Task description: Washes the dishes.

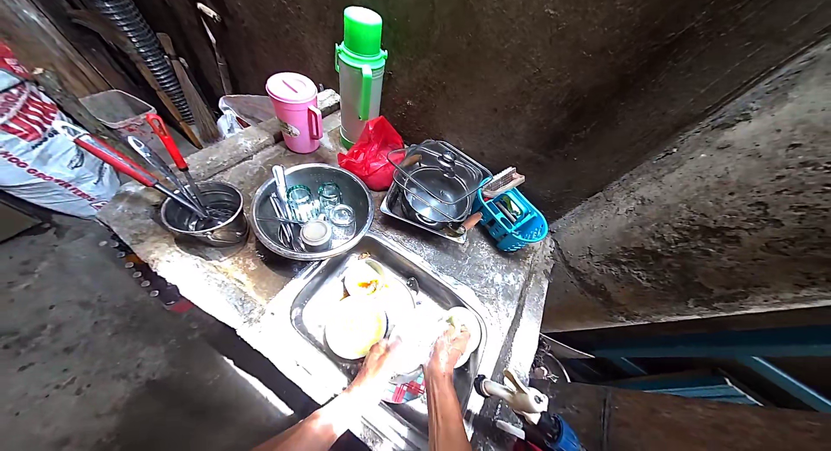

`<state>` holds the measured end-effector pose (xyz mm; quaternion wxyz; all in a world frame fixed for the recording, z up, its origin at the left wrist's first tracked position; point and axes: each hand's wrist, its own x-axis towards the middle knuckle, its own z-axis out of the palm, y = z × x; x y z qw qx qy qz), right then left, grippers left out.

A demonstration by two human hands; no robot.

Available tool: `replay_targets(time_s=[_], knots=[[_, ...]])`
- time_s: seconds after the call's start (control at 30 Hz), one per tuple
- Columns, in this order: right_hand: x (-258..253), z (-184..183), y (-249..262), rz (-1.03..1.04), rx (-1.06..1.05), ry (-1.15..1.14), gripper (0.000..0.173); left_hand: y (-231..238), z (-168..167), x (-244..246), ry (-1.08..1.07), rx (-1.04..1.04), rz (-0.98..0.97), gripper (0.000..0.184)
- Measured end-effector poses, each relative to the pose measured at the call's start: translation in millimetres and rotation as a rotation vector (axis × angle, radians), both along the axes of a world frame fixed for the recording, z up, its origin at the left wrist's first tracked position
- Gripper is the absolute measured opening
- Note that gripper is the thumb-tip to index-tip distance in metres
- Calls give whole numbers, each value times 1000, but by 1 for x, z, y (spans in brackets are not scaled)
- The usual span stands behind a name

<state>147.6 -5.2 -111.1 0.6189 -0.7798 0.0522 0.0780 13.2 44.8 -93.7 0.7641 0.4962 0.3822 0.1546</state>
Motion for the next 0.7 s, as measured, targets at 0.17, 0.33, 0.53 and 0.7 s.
replay_targets(time_s=[0.17,0.33,0.53,0.7], knots=[[-18,7,-8,555,-60,-185,41,10,-8,16,-180,155,-138,32],[-48,38,-24,1046,79,-432,39,20,-41,-11,-134,121,-228,51],[-20,4,-29,501,-197,-516,48,8,-11,21,-186,-2,-17,56],[17,22,-17,408,-270,-108,25,13,-13,8,-159,-93,-128,63]])
